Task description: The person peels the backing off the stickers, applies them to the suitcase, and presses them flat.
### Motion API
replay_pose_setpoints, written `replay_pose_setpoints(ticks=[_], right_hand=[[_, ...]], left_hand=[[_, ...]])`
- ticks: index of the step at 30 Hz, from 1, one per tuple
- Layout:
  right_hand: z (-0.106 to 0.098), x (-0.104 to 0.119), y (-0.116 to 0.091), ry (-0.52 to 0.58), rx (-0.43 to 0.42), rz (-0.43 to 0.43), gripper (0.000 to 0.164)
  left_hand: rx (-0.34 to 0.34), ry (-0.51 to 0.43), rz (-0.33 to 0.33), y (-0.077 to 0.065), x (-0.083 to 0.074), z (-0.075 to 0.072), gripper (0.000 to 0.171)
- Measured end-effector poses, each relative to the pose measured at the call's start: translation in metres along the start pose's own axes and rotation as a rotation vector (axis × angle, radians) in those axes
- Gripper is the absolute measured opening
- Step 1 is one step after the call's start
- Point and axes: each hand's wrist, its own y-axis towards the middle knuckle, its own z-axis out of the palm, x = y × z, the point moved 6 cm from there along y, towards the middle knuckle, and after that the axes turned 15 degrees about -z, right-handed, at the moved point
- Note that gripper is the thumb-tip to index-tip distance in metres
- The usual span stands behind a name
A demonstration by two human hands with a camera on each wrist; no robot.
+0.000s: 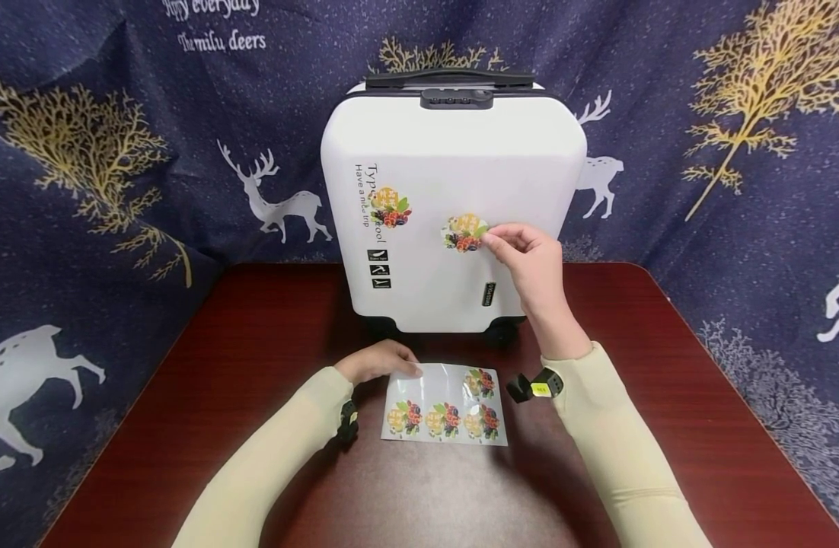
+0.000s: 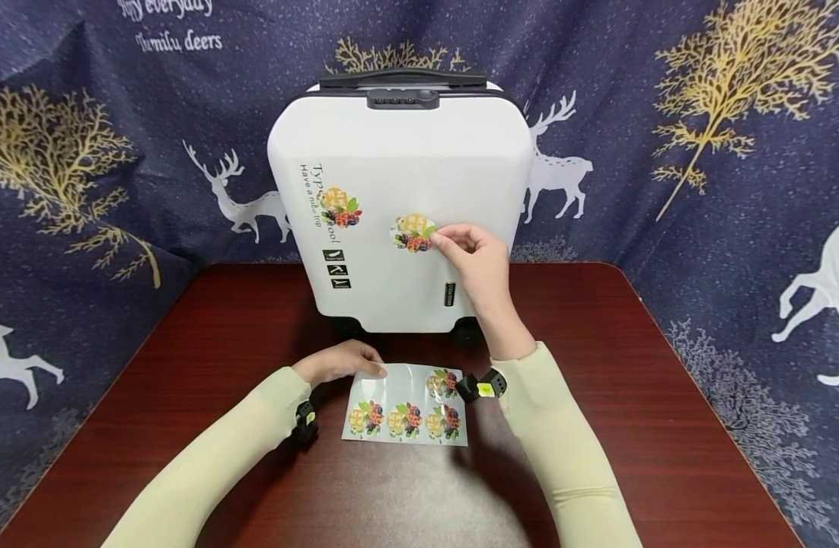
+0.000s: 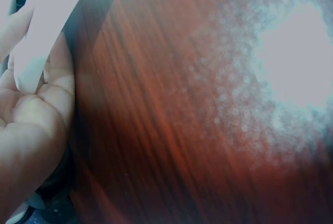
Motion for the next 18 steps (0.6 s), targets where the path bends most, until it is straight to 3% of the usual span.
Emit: replay_pose_setpoints(ticks=[2,9,14,18], right_hand=[[0.0009,0.0013,0.0015,0.001,-0.005,-0.011,0.003],[0.0016,0.0048,0.0055,-0.013,-0.006,-0.022,0.022],[0.0027,0.0076,0.0076,-0.03,-0.014,-0.026,0.019],[0.0039,0.0102,0.01,-0.045,-0.016,-0.036,0.004]], left_hand=[[-0.009,0.002,-0.005,-0.0001,-0.0001,0.0005,0.019],[-0.01,-0.001,-0.003,-0.0017,-0.0016,0.0006,0.019],[-0.008,-0.001,-0.009,-0.0008,-0.0008,0.0008,0.019],[-0.008,-0.001,-0.014,-0.0011,-0.0005,0.0011,0.019]])
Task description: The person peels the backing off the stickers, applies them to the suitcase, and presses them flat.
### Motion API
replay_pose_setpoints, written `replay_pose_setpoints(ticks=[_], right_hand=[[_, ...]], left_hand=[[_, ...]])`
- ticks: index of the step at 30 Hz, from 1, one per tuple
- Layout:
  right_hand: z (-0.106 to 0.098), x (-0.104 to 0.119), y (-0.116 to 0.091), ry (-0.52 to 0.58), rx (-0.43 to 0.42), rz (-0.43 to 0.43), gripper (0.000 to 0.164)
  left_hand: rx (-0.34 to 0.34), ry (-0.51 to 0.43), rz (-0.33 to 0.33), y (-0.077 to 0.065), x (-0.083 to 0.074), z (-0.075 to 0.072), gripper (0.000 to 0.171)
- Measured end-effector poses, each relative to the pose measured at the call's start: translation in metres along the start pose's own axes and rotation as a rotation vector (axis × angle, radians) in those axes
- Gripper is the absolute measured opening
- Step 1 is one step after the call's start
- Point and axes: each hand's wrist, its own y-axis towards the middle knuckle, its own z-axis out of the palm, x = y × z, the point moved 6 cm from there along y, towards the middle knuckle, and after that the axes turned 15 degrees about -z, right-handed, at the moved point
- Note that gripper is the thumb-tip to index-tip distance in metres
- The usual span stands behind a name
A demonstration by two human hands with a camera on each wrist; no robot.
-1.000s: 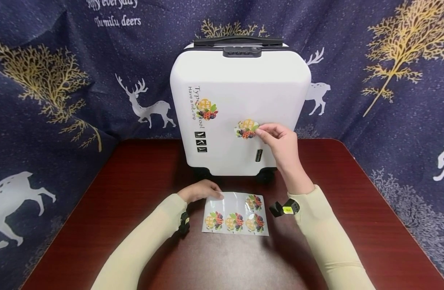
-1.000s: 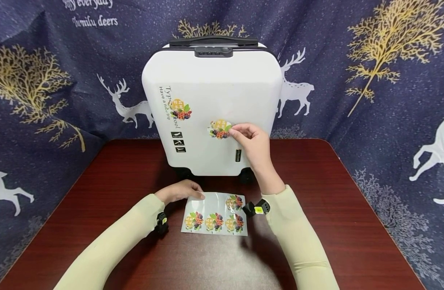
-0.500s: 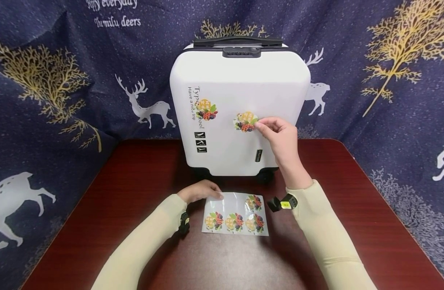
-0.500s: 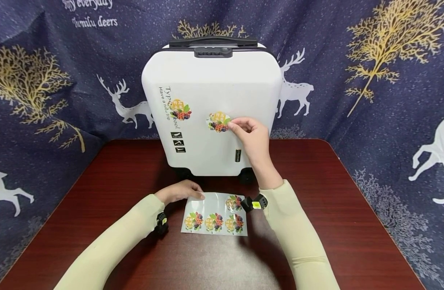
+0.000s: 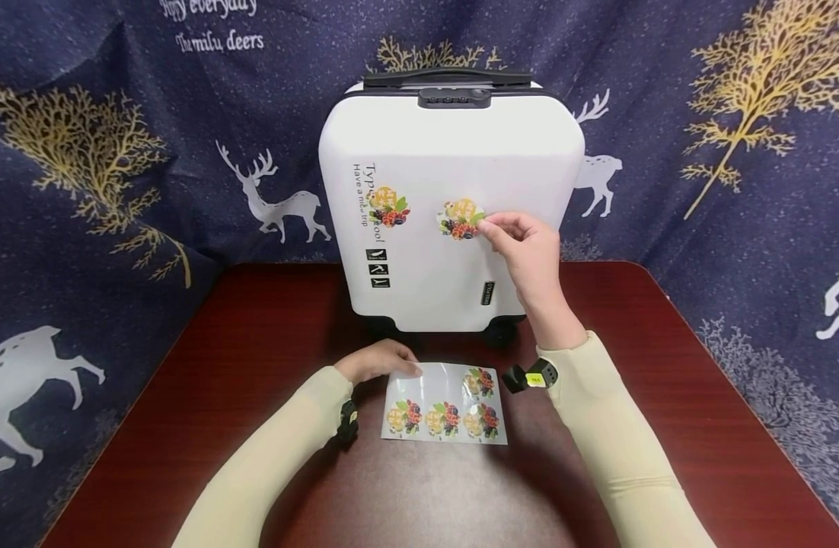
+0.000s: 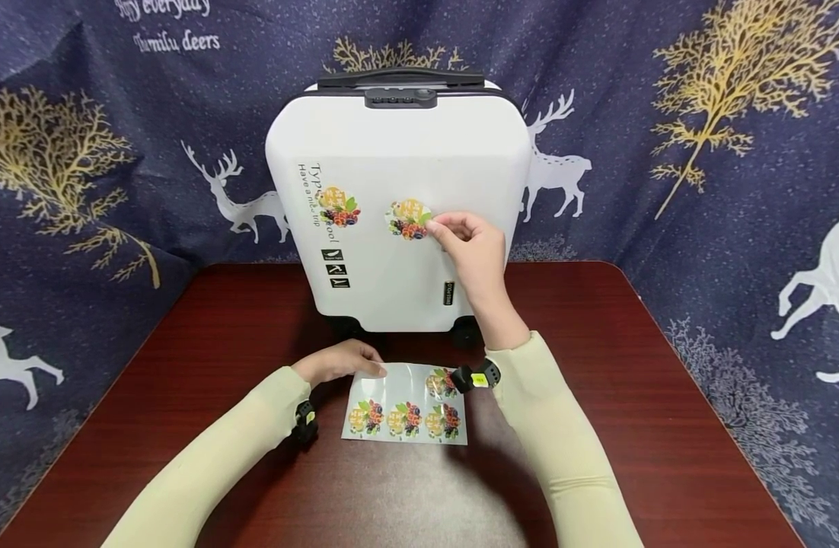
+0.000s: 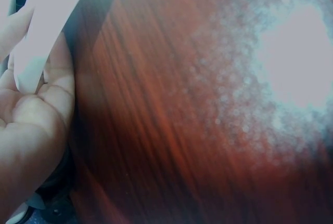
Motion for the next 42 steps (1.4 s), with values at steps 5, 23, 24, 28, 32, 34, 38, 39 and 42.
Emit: replay_pose_setpoints(ticks=[5,23,24,28,32,34,38,39,42], right_hand=[[0.001,0.003,0.003,-0.02,0.012,-0.01,0.023],[0.005,0.009,0.012,-0.043,0.014,-0.036,0.024],[0.005,0.009,0.013,-0.049,0.016,-0.04,0.024],[0.006,0.011,0.013,-0.071,0.021,-0.044,0.024],[0.007,0.01,0.013,-0.085,0.016,-0.041,0.024],[0.008,0.01,0.013,-0.095,0.012,-0.04,0.024],[0.008,0.012,0.013,-0.117,0.01,-0.04,0.025],[0.008,0.012,0.013,-0.122,0.008,-0.042,0.025],[0.008,0.011,0.013,-0.144,0.003,-0.05,0.024]], left_hand=[[-0.002,0.001,0.0,0.0,0.0,-0.001,0.019],[-0.003,0.0,0.009,0.0,0.0,-0.002,0.018],[-0.003,0.0,0.01,0.0,0.0,-0.002,0.018],[-0.005,0.003,0.013,-0.001,-0.001,-0.001,0.018],[-0.009,0.006,0.017,-0.001,-0.001,-0.001,0.018],[-0.009,0.005,0.017,-0.001,-0.001,-0.001,0.018],[-0.007,-0.002,0.015,-0.001,0.0,-0.001,0.018],[-0.009,-0.002,0.015,0.0,0.0,-0.001,0.018],[-0.01,-0.003,0.017,0.0,0.0,-0.001,0.018]])
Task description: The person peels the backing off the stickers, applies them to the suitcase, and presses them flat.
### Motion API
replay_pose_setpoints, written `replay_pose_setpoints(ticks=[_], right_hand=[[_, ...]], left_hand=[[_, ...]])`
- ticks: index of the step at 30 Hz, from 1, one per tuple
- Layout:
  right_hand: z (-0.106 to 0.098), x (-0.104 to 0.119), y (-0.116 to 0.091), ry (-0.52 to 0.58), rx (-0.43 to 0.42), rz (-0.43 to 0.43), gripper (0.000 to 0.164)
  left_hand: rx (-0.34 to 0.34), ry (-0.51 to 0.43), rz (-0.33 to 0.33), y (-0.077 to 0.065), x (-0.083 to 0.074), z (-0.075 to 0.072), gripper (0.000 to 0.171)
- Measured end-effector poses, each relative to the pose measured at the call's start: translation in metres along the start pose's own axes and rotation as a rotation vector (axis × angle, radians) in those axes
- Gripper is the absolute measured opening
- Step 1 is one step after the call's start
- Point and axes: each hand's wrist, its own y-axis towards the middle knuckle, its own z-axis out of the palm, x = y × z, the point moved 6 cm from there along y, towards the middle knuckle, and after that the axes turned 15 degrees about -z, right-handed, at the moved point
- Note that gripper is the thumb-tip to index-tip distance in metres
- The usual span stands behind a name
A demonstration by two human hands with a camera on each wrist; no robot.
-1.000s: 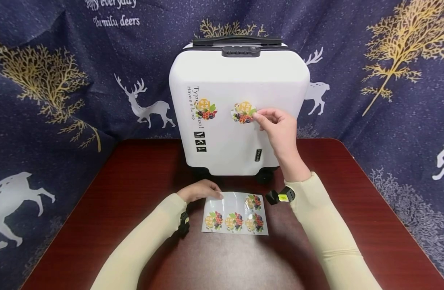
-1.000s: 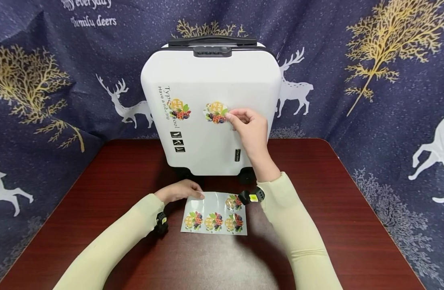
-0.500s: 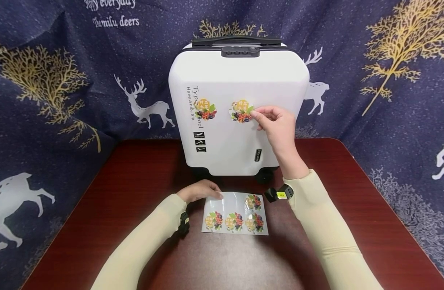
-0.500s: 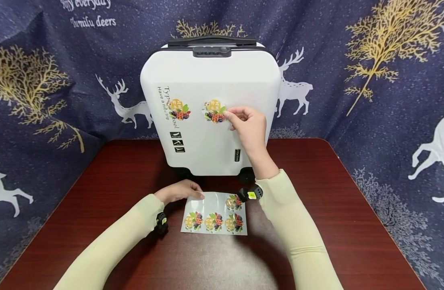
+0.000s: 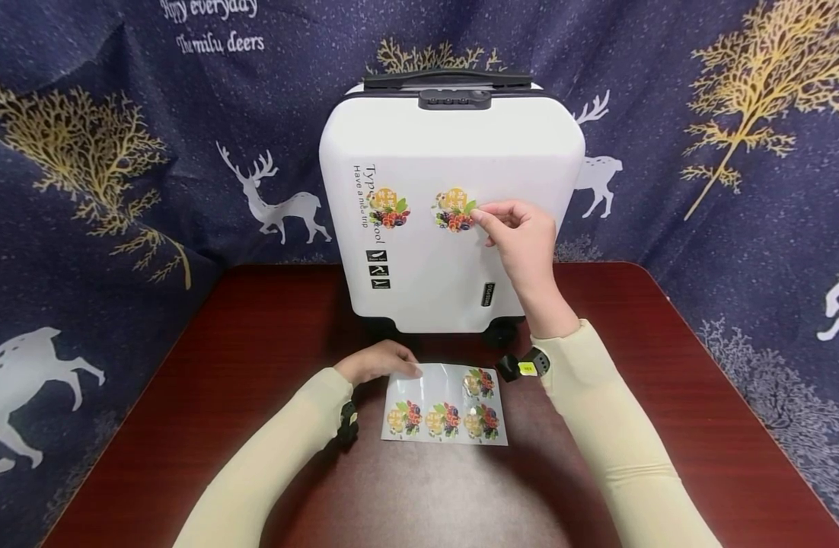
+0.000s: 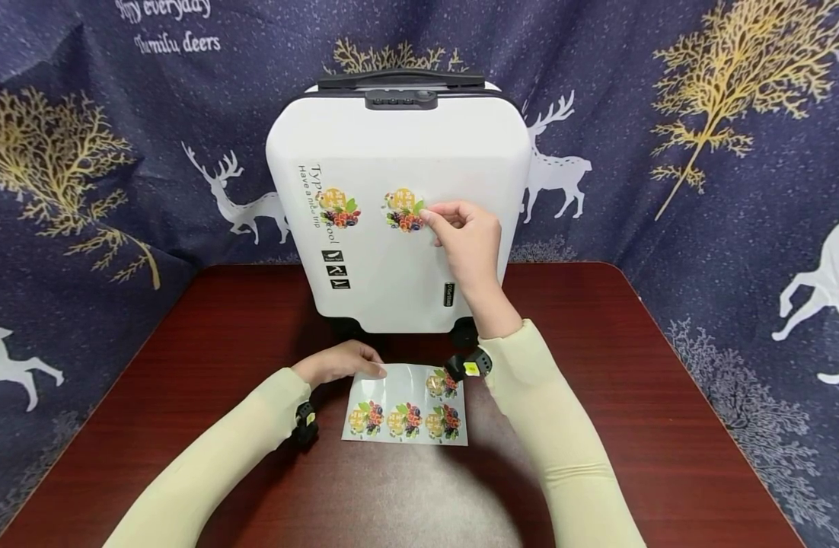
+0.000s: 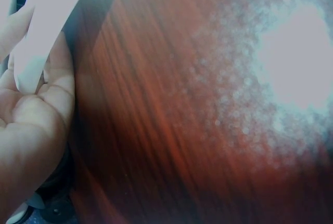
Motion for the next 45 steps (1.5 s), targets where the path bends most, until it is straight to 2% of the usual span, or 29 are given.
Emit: replay_pose_setpoints(ticks=[6,22,45], right_hand=[[0.001,0.001,0.0,-0.051,-0.007,-0.015,0.022],[0.003,0.001,-0.003,-0.054,-0.024,-0.001,0.021],[0.007,0.011,-0.004,-0.137,-0.073,-0.061,0.019]], left_hand=[[-0.005,0.004,-0.001,0.0,0.0,0.0,0.019],[0.004,0.003,-0.008,0.001,0.002,0.002,0.02],[-0.01,-0.001,-0.011,0.002,0.002,0.001,0.019]])
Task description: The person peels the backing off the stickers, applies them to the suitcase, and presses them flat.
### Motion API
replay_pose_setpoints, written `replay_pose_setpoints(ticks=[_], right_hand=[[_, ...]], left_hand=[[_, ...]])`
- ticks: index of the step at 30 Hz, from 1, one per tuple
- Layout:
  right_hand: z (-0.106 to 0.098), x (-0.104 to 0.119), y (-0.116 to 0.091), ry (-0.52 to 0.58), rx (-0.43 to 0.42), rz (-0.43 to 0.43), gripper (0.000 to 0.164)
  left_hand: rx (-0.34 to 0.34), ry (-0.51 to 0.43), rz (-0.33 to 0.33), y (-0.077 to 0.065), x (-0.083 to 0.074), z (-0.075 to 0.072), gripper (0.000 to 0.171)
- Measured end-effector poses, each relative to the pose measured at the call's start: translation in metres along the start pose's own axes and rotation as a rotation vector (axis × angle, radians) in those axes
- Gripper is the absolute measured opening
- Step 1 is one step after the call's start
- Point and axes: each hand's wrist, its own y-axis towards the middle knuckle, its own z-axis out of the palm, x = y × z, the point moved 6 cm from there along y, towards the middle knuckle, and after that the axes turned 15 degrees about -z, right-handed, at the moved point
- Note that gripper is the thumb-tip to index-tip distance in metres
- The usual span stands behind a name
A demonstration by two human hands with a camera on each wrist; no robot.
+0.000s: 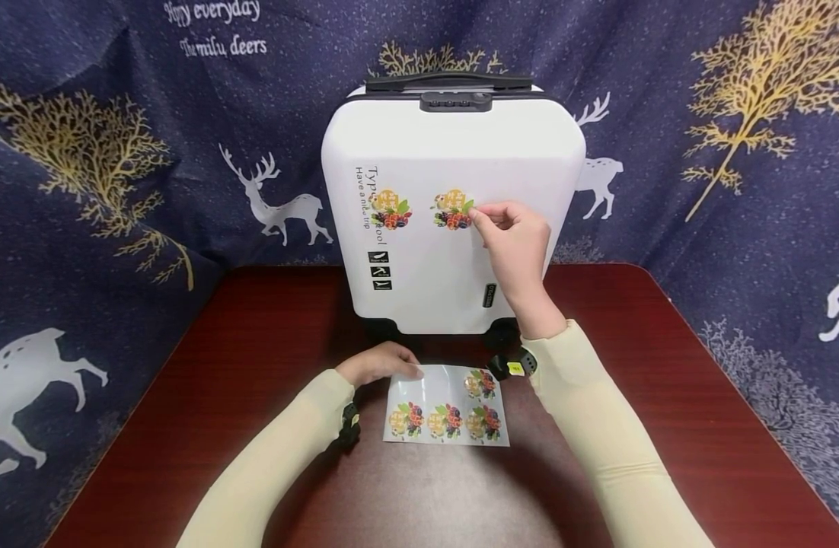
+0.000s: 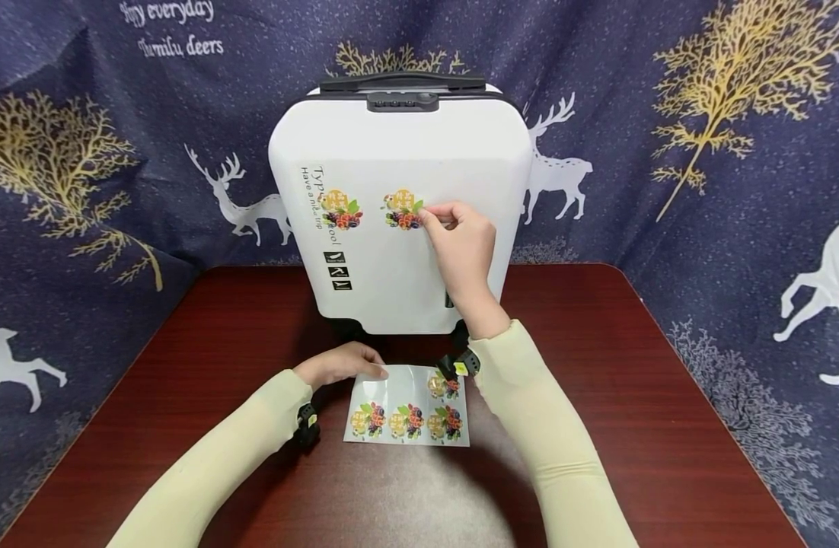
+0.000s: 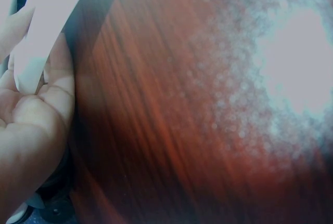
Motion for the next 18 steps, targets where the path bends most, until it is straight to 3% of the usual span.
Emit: replay_pose_setpoints(ticks=[18], right_hand=[[0.0017,0.0008,-0.0012,-0.011,-0.022,-0.05,0.02]], left_hand=[[0.006,-0.008,-0.007,0.001,0.0006,-0.0001,0.019]])
